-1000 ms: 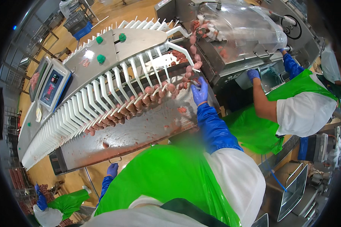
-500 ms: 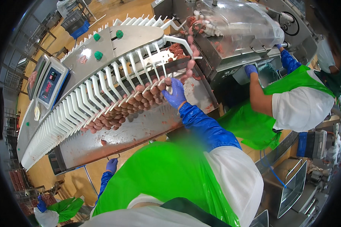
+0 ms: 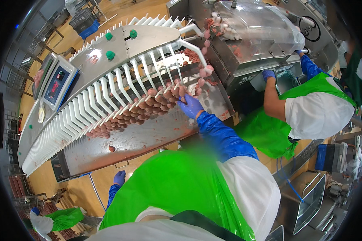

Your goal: The person assembles raw sausage links on a conveyor line by hand, linking them together and placing them into slots on a rotating rack. The person also collects loose meat from the conveyor surface and returns it to the processing hopper.

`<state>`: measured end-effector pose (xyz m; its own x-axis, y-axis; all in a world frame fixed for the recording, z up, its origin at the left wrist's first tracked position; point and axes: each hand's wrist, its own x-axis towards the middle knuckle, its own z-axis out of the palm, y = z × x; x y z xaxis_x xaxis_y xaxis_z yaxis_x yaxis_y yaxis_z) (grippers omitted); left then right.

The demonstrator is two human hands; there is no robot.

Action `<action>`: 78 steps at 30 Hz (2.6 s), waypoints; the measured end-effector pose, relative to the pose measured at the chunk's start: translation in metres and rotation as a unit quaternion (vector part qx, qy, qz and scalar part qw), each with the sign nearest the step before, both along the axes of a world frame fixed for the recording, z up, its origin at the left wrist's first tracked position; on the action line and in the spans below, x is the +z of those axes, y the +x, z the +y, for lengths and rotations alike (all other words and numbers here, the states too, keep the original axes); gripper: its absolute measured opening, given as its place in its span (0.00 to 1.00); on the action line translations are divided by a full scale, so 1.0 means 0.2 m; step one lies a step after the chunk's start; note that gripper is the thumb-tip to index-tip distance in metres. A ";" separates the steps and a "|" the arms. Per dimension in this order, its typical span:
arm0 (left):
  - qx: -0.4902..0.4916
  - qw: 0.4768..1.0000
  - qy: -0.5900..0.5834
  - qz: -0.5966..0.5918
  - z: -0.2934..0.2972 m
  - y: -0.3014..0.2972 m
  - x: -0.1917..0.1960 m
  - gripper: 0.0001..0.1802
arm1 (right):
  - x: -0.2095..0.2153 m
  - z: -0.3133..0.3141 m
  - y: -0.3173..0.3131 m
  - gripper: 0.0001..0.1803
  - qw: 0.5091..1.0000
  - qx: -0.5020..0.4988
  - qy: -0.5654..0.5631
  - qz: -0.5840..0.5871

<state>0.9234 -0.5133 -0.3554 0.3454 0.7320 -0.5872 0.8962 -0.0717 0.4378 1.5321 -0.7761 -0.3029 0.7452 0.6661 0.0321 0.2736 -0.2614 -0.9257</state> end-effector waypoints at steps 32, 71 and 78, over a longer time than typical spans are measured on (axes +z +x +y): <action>-0.015 0.999 -0.011 0.036 0.00 0.02 -0.06 0.18 | 0.06 0.09 0.16 0.22 0.964 -0.105 0.242 0.034; 0.045 0.999 -0.016 0.016 0.00 0.09 -0.07 0.20 | -0.04 0.02 0.12 0.18 0.998 -0.024 0.003 0.062; 0.063 0.998 -0.018 -0.017 -0.05 0.08 -0.11 0.19 | -0.13 0.01 0.05 0.14 0.995 -0.059 0.081 -0.014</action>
<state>0.9399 -0.5226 -0.3780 0.2713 0.7499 -0.6033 0.8817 0.0577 0.4682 1.5417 -0.7745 -0.3295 0.8157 0.5576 0.1542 0.2759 -0.1408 -0.9508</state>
